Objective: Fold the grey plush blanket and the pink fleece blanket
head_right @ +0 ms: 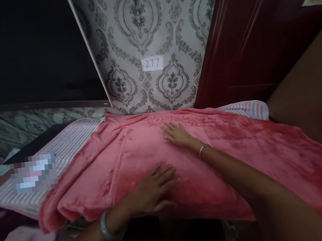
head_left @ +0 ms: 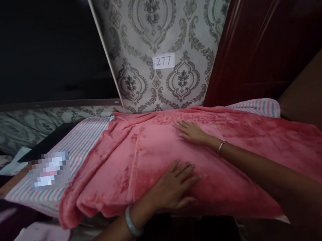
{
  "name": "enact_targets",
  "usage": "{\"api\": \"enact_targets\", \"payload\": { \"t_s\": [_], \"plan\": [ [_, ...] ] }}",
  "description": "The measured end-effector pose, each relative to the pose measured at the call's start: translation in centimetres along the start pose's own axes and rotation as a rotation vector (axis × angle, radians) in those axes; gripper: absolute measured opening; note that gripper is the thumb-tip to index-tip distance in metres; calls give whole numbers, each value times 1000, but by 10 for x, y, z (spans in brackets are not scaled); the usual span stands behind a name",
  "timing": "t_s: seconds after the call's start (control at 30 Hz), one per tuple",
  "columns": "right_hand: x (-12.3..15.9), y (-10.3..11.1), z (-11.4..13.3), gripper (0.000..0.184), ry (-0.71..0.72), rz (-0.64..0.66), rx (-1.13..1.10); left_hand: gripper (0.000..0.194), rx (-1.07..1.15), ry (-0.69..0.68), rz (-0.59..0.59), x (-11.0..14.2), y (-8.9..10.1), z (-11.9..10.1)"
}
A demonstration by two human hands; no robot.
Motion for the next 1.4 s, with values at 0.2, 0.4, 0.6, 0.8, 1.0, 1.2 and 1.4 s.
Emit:
{"api": "enact_targets", "payload": {
  "t_s": [0.2, 0.4, 0.6, 0.8, 1.0, 1.2, 1.4],
  "plan": [
    [14, -20, 144, 55, 564, 75, 1, 73, -122, 216, -61, 48, -7, 18],
    [-33, -29, 128, 61, 526, 91, -23, 72, -216, 392, -54, 67, -24, 28],
    [-96, -34, 64, 67, 274, 141, -151, 73, -176, 377, -47, 67, -29, 28],
    [-108, -41, 51, 68, 222, 65, -229, 71, -196, 370, -71, 69, -32, 29],
    [-106, -38, 55, 67, 230, 82, -162, 71, -138, 381, -78, 67, -28, 30],
    [-93, -13, 75, 65, 144, 55, -56, 67, -81, 390, -73, 67, -17, 26],
    [-29, -20, 174, 57, 612, 79, 18, 61, -108, 403, -187, 86, -4, 27]
  ]
}}
Point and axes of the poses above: each hand's wrist, its own x-axis away from the middle knuckle, its own y-axis out of the back of the hand, z = x × y, the point moved 9 cm from there along -x, towards the middle knuckle, and after that the axes turned 9 degrees about z, right-handed, at the moved point
